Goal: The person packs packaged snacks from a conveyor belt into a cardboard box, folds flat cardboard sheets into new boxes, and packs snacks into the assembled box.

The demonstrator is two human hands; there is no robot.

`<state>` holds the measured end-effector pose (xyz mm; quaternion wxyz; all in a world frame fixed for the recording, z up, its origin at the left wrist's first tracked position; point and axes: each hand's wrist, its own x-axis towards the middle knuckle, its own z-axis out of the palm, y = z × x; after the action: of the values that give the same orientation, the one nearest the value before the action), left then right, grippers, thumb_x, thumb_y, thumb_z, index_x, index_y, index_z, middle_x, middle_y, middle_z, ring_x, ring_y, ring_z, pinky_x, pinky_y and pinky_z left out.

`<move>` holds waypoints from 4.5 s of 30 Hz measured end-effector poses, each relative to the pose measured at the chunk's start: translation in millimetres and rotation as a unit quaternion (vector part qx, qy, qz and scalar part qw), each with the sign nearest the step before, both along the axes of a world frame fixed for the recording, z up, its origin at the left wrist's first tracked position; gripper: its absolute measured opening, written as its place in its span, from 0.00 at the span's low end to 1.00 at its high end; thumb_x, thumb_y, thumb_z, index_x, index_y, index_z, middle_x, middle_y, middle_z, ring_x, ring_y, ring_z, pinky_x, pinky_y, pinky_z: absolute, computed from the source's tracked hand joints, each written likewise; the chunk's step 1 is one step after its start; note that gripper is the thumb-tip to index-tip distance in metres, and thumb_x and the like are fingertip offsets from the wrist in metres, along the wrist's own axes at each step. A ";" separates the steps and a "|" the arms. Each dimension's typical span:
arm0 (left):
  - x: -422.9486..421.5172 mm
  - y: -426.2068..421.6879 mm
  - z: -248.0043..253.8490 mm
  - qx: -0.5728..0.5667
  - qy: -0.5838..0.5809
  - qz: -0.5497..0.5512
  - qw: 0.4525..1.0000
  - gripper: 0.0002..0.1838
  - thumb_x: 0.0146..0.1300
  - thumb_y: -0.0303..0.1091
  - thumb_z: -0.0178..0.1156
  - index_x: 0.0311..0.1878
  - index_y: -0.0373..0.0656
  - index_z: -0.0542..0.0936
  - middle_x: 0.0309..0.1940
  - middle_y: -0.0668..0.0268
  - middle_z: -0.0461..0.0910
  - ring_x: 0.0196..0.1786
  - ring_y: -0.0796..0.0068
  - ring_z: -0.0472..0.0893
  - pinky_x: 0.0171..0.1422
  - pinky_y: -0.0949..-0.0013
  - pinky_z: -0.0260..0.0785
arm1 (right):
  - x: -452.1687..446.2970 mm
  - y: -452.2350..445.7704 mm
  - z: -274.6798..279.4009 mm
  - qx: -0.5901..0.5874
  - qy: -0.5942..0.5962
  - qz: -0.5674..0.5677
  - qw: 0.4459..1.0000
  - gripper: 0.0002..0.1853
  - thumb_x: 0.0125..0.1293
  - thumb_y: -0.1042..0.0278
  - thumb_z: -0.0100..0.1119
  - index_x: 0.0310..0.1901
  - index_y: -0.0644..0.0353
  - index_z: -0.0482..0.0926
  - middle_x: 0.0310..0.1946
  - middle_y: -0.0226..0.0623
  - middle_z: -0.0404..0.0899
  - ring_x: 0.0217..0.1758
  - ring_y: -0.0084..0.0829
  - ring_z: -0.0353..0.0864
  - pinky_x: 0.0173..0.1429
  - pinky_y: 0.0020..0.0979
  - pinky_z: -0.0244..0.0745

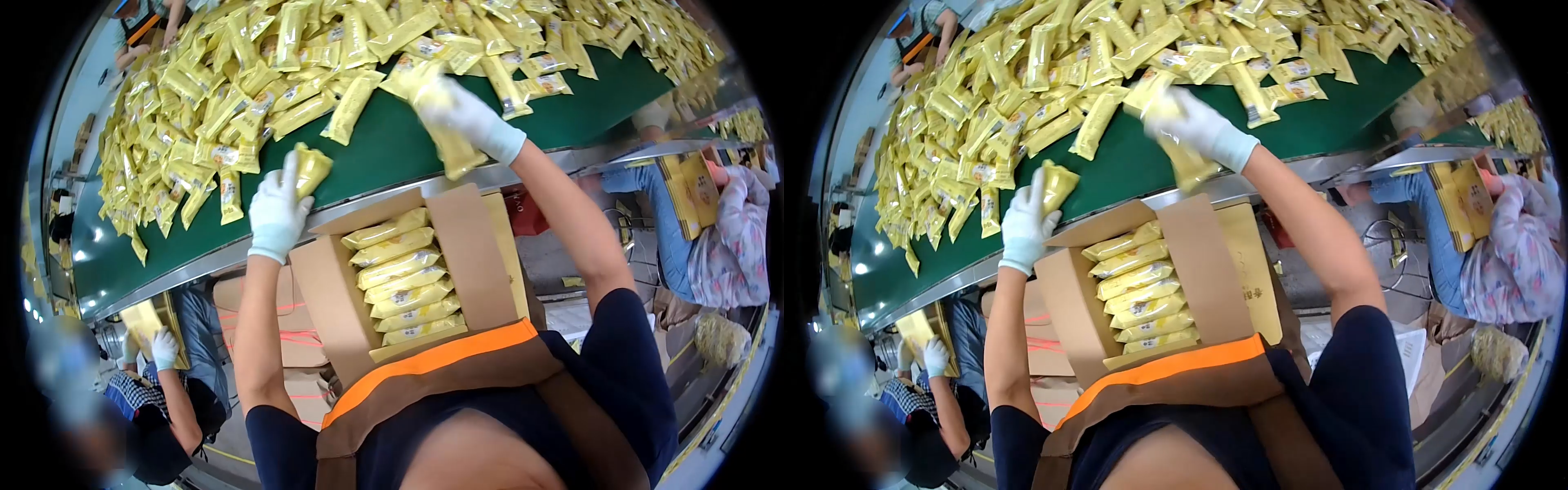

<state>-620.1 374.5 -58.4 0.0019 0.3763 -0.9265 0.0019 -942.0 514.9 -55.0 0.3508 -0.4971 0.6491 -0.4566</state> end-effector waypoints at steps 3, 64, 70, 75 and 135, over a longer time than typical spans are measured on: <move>21.4 -10.1 -9.7 -0.039 0.263 -0.021 0.964 0.46 0.61 0.38 0.67 0.78 0.45 0.53 0.55 0.51 0.74 0.54 0.51 0.77 0.56 0.53 0.73 | -2.1 13.3 20.8 -0.124 -0.519 -0.072 0.843 0.38 0.71 0.34 0.49 0.68 0.59 0.64 0.54 0.48 0.76 0.56 0.51 0.80 0.58 0.52 0.79; 71.4 165.5 -116.5 0.072 0.317 0.073 0.943 0.31 0.57 0.48 0.63 0.63 0.48 0.74 0.69 0.53 0.66 0.66 0.41 0.68 0.66 0.45 0.64 | 83.6 -37.1 482.8 -0.348 0.594 -0.102 0.718 0.14 0.62 0.66 0.61 0.48 0.60 0.79 0.45 0.51 0.82 0.49 0.47 0.82 0.54 0.39 0.76; 80.3 150.5 -127.3 0.088 0.304 0.021 0.948 0.37 0.54 0.49 0.66 0.67 0.45 0.70 0.71 0.51 0.63 0.64 0.40 0.70 0.64 0.48 0.66 | 38.1 -194.2 521.8 -0.404 0.586 -0.194 0.675 0.13 0.60 0.65 0.63 0.44 0.60 0.80 0.41 0.51 0.84 0.46 0.49 0.83 0.53 0.41 0.76; 82.6 154.5 -140.0 0.277 0.404 0.073 0.869 0.39 0.65 0.49 0.60 0.76 0.50 0.59 0.81 0.57 0.45 0.80 0.57 0.52 0.76 0.46 0.55 | 16.1 -265.0 491.5 -0.328 0.671 -0.252 0.616 0.13 0.60 0.64 0.56 0.45 0.59 0.81 0.47 0.52 0.83 0.54 0.51 0.80 0.61 0.43 0.74; 12.1 163.0 142.5 0.641 0.133 -0.343 0.674 0.41 0.64 0.50 0.63 0.73 0.34 0.64 0.63 0.51 0.76 0.66 0.59 0.74 0.73 0.62 0.61 | 107.8 142.1 108.3 -0.323 0.558 0.178 0.744 0.19 0.49 0.62 0.68 0.44 0.57 0.79 0.52 0.40 0.78 0.57 0.39 0.77 0.59 0.41 0.71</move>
<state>-608.0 537.5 84.1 -0.1155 -0.0634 -0.7543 -0.6432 -834.3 657.0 53.3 -0.1807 -0.8529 0.4429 -0.2093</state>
